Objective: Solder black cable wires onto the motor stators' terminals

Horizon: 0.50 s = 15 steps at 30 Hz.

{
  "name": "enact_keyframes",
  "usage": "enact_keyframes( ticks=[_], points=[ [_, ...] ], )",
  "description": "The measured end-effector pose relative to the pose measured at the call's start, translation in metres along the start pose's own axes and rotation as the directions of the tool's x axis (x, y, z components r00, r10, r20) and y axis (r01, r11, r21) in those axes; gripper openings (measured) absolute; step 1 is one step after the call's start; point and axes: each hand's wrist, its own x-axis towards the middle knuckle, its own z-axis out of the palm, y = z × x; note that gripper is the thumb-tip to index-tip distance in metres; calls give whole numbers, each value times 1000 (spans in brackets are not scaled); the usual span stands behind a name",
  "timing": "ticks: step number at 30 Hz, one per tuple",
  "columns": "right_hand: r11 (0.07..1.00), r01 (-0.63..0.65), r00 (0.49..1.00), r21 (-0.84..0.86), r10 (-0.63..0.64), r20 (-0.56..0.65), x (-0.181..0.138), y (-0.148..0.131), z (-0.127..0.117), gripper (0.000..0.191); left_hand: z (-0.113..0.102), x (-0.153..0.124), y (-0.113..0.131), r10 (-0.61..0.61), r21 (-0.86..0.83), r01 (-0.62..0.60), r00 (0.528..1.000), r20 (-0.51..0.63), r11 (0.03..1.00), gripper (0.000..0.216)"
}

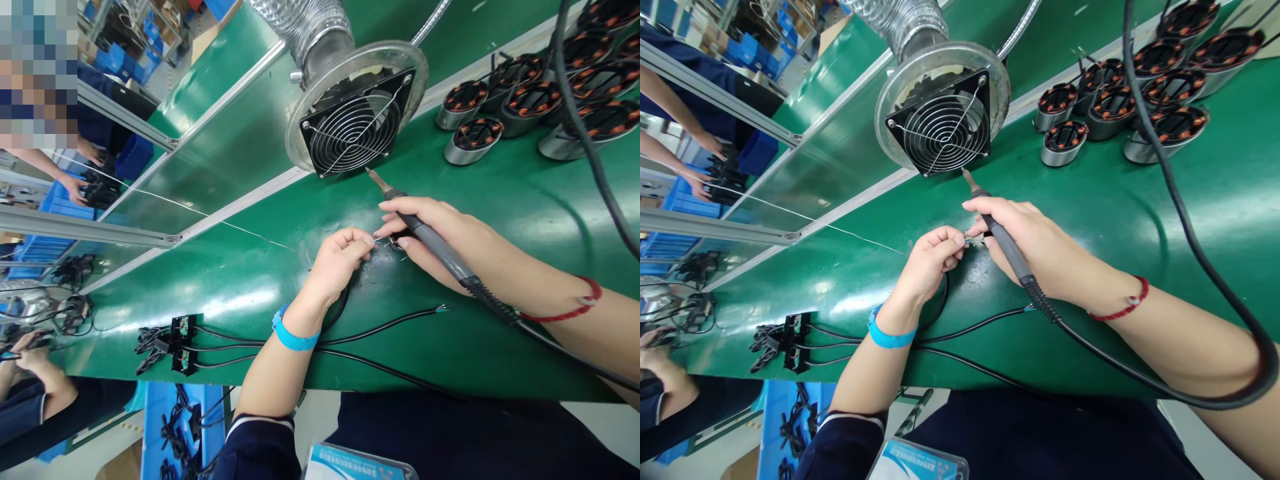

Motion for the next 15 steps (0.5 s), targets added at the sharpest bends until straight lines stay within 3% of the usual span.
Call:
enact_keyframes(
  ticks=[4, 10, 15],
  points=[
    [997, -55, 999, 48, 54, 7, 3, -1, 1, 39, -2, 0, 0, 7, -25, -6, 1000, 19, 1000, 14],
    [992, -129, 989, -17, 127, -74, 7, -1, 14, 38, -2, 0, -1, 10, -21, -9, 1000, 25, 1000, 15],
    [976, -209, 974, -58, 202, -102, -1, -12, -9, 36, 0, 0, -4, 12, -12, -11, 1000, 9, 1000, 13]
  ],
)
